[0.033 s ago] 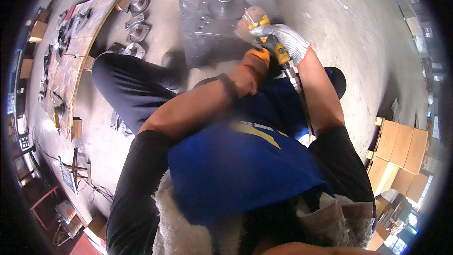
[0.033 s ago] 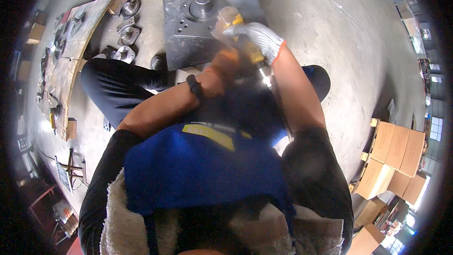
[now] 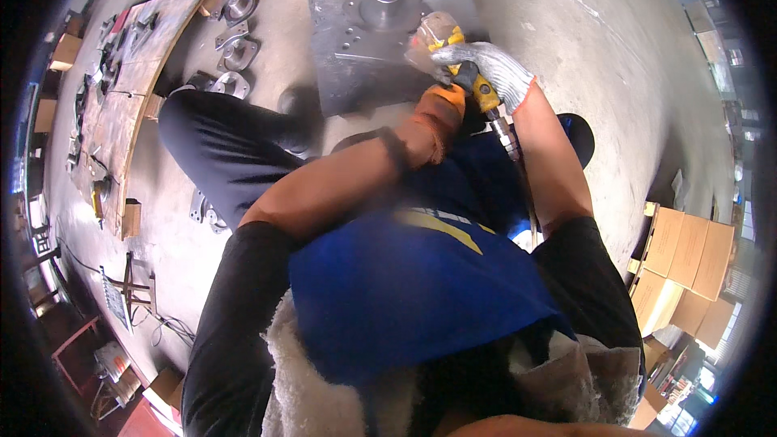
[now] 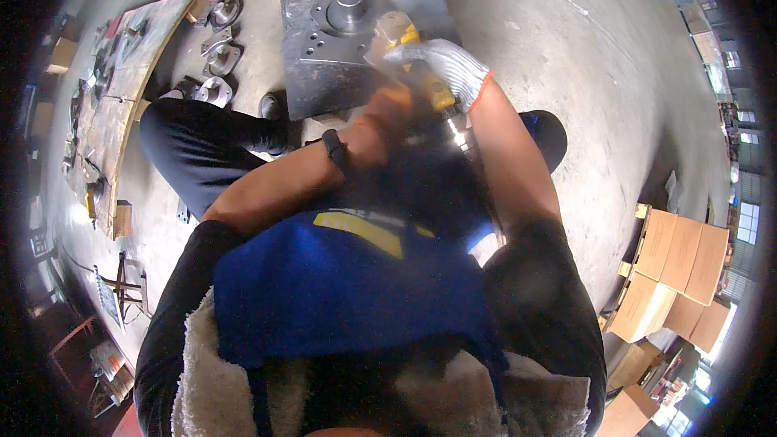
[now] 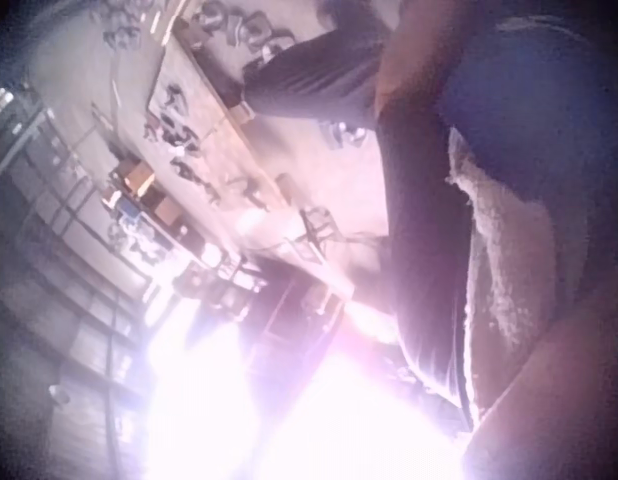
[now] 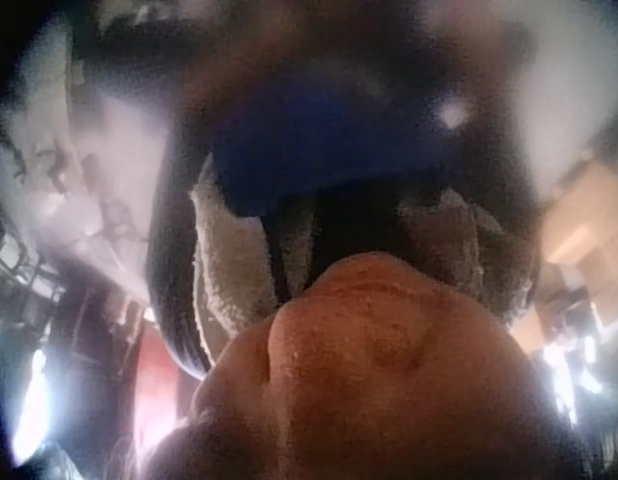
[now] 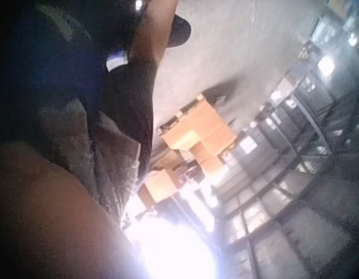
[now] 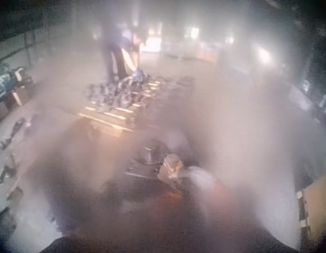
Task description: The person uses a handheld angle grinder to smooth the surface of metal parts on the floor. They repeatedly pick up parts, grind them, and place them back down.
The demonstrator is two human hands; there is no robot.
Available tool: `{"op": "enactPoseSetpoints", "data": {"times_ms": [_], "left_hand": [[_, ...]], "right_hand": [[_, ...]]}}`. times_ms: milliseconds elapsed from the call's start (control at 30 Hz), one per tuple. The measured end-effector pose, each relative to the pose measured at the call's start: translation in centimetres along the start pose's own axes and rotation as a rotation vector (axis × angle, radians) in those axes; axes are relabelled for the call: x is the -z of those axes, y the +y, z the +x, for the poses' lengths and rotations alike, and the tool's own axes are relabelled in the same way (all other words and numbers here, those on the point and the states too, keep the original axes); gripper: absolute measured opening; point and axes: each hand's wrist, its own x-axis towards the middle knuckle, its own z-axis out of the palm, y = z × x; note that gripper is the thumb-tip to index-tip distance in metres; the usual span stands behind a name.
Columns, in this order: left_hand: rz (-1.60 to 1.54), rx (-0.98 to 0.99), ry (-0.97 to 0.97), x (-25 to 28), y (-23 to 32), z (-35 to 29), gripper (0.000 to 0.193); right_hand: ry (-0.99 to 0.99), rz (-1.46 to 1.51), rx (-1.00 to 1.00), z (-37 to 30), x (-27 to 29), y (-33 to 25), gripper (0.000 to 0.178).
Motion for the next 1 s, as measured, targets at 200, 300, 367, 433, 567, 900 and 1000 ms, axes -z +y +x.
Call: {"op": "enactPoseSetpoints", "data": {"times_ms": [200, 300, 367, 433, 567, 900, 1000], "left_hand": [[0.150, 0.014, 0.085, -1.4, -4.2, -1.6, 0.024], [0.001, -0.049, 0.204, -0.4, -6.5, -3.5, 0.025], [0.183, 0.149, 0.016, 0.1, -7.5, -3.5, 0.029], [0.209, 0.003, 0.272, -2.4, -8.6, -3.2, 0.033], [0.164, 0.123, -0.026, 0.0, -4.4, -2.7, 0.025], [0.213, -0.132, -0.106, -5.4, -1.7, 2.0, 0.021], [0.173, -0.065, -0.252, 3.7, 1.9, 3.2, 0.029]], "right_hand": [[-0.139, -0.160, 0.018, 2.6, -4.6, -2.1, 0.043], [-0.086, -0.437, 0.179, 3.4, -7.2, -4.2, 0.042], [-0.008, -0.388, 0.210, 3.0, -8.6, -4.5, 0.040], [-0.146, -0.293, 0.199, 5.2, -7.7, -3.2, 0.038], [-0.186, -0.178, 0.077, 3.6, -5.1, -2.0, 0.036], [0.067, 0.222, 0.036, -0.9, 2.0, 0.9, 0.029], [0.090, 0.214, 0.211, -0.5, 4.0, 1.5, 0.027]]}}
